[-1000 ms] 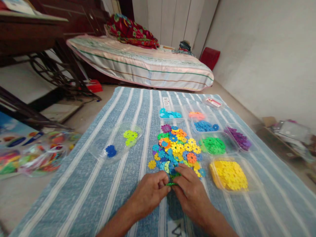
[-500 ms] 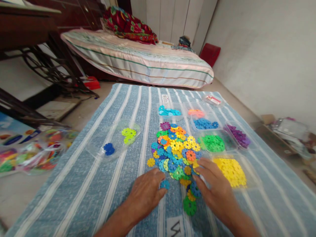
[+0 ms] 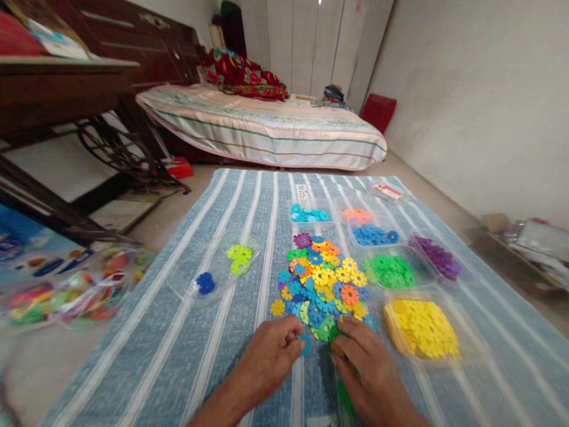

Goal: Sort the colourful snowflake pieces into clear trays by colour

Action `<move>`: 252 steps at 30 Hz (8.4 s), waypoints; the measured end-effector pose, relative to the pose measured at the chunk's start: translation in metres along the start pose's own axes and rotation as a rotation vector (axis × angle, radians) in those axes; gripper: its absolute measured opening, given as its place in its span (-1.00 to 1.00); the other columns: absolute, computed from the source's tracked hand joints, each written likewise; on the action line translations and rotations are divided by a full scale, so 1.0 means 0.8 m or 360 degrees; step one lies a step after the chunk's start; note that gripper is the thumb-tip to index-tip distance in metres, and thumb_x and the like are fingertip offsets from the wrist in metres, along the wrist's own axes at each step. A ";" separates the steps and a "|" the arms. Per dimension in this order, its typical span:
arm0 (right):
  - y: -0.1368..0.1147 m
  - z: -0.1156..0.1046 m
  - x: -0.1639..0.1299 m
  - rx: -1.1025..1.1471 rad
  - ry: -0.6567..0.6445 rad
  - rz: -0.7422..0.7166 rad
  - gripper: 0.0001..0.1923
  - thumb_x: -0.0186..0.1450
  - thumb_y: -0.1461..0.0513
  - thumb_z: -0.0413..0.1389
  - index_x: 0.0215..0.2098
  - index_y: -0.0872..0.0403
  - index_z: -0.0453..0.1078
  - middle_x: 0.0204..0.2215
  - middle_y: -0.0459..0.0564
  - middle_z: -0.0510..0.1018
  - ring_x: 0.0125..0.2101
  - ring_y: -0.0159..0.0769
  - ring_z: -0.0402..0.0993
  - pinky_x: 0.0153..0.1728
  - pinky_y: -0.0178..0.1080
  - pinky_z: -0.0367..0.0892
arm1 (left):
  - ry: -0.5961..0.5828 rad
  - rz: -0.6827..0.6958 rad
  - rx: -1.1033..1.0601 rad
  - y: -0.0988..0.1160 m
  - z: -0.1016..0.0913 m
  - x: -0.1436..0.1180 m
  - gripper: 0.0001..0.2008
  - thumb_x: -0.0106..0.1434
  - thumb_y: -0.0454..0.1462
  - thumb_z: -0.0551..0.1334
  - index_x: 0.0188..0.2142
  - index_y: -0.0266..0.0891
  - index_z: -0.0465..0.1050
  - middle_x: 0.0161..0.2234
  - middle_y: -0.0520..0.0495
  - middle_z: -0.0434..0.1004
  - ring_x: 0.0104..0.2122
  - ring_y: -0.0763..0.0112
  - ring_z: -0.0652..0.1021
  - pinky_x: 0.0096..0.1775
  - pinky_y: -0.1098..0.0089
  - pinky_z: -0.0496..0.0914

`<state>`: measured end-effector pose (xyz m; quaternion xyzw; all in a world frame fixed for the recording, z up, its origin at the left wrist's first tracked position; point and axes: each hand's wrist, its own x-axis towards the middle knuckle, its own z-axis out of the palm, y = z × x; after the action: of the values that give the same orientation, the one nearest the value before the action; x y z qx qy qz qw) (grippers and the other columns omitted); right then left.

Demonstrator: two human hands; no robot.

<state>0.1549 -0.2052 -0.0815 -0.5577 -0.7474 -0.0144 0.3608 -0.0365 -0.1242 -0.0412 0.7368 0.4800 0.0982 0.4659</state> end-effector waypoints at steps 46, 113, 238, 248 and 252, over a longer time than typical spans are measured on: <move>0.030 -0.024 -0.063 -0.0184 -0.0083 0.0071 -0.76 0.28 0.29 0.04 -0.09 0.11 0.39 -0.09 0.15 0.51 0.00 -0.11 0.41 -0.05 -0.03 0.43 | -0.0497 0.0252 0.0763 0.057 0.063 0.004 -0.72 0.21 -0.22 0.12 -0.09 -0.22 0.32 -0.11 -0.13 0.51 -0.09 0.17 0.49 -0.06 0.18 0.35; 0.108 -0.090 0.169 -0.0610 0.0490 0.0090 -0.72 0.32 0.11 0.03 -0.17 0.13 0.43 -0.35 0.07 0.55 -0.26 -0.16 0.46 -0.22 -0.13 0.37 | 0.0062 0.0589 0.0772 0.010 0.079 0.023 -0.75 0.33 -0.29 -0.03 -0.35 -0.15 0.40 -0.42 0.01 0.53 -0.37 0.42 0.53 -0.29 0.47 0.38; 0.022 -0.088 0.013 -0.0470 0.0292 0.0139 -0.89 0.25 0.37 0.05 -0.28 0.09 0.37 -0.07 0.16 0.44 0.03 -0.07 0.34 0.00 0.08 0.33 | -0.0415 0.0201 0.0938 0.028 -0.001 0.020 -0.70 0.24 -0.20 0.01 -0.56 -0.22 0.32 -0.57 0.00 0.42 -0.53 0.42 0.41 -0.50 0.42 0.01; -0.003 -0.046 -0.002 -0.0327 0.0131 0.0067 -0.85 0.26 0.35 0.06 -0.19 0.13 0.39 -0.16 0.14 0.50 -0.03 -0.11 0.39 -0.07 -0.03 0.39 | -0.0415 0.0131 0.0767 0.027 0.001 0.021 -0.73 0.19 -0.16 0.06 -0.58 -0.23 0.28 -0.61 0.06 0.33 -0.57 0.51 0.31 -0.50 0.42 -0.03; -0.007 -0.008 -0.008 -0.0496 -0.0054 0.0127 -0.86 0.27 0.28 0.05 -0.25 0.14 0.41 -0.12 0.20 0.49 -0.02 0.00 0.35 -0.06 0.07 0.33 | -0.0439 0.0123 0.0647 0.027 0.001 0.020 -0.75 0.16 -0.18 0.09 -0.59 -0.23 0.26 -0.62 0.09 0.29 -0.58 0.53 0.28 -0.50 0.43 -0.02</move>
<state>0.1538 -0.2155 -0.0785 -0.6362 -0.7194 -0.1064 0.2576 -0.0144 -0.1142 -0.0300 0.8396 0.3932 -0.0840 0.3652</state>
